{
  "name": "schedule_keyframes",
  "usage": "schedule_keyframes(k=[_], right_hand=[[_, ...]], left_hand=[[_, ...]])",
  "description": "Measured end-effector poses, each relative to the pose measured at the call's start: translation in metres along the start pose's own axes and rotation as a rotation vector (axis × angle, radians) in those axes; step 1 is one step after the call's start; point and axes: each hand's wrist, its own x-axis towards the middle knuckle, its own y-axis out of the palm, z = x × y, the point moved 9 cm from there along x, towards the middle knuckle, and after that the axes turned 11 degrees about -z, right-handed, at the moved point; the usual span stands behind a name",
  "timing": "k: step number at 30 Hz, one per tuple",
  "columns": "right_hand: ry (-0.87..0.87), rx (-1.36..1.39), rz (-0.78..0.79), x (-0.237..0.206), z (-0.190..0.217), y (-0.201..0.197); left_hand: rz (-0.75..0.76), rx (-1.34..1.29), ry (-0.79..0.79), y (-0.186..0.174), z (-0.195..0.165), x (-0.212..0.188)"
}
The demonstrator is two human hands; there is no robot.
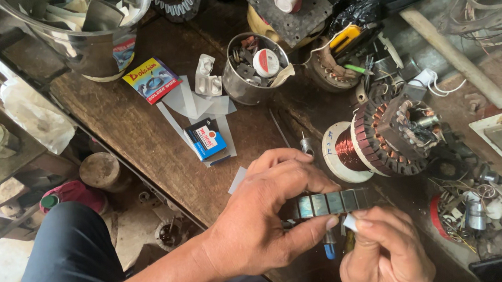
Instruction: The person retrieves small white insulating strips from a metal container and inserts them into the slots of a motor armature. They then use a screwdriver to press the strips into place. The work is performed at a cluttered workbench with various tools and electrical parts.
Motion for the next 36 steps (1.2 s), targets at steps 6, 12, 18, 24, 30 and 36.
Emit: schedule_keyframes(k=[6, 12, 18, 24, 30, 36], right_hand=[[0.131, -0.054, 0.048, 0.003, 0.005, 0.0], [0.024, -0.225, 0.107, 0.015, 0.019, 0.0], [-0.074, -0.39, 0.13, 0.017, 0.029, 0.001], [-0.122, -0.363, 0.116, 0.016, 0.034, 0.002], [-0.277, -0.292, 0.18, 0.027, 0.043, 0.008], [-0.336, -0.315, 0.248, 0.031, 0.049, 0.013]], left_hand=[[-0.02, 0.019, 0.005, 0.0, 0.001, -0.001], [-0.031, 0.078, -0.002, -0.001, 0.002, -0.002], [-0.024, 0.07, -0.042, 0.002, 0.006, -0.002], [-0.04, 0.097, -0.048, 0.001, 0.006, -0.004], [-0.048, 0.137, -0.052, 0.001, 0.008, -0.004], [-0.055, 0.124, -0.048, 0.003, 0.009, -0.004]])
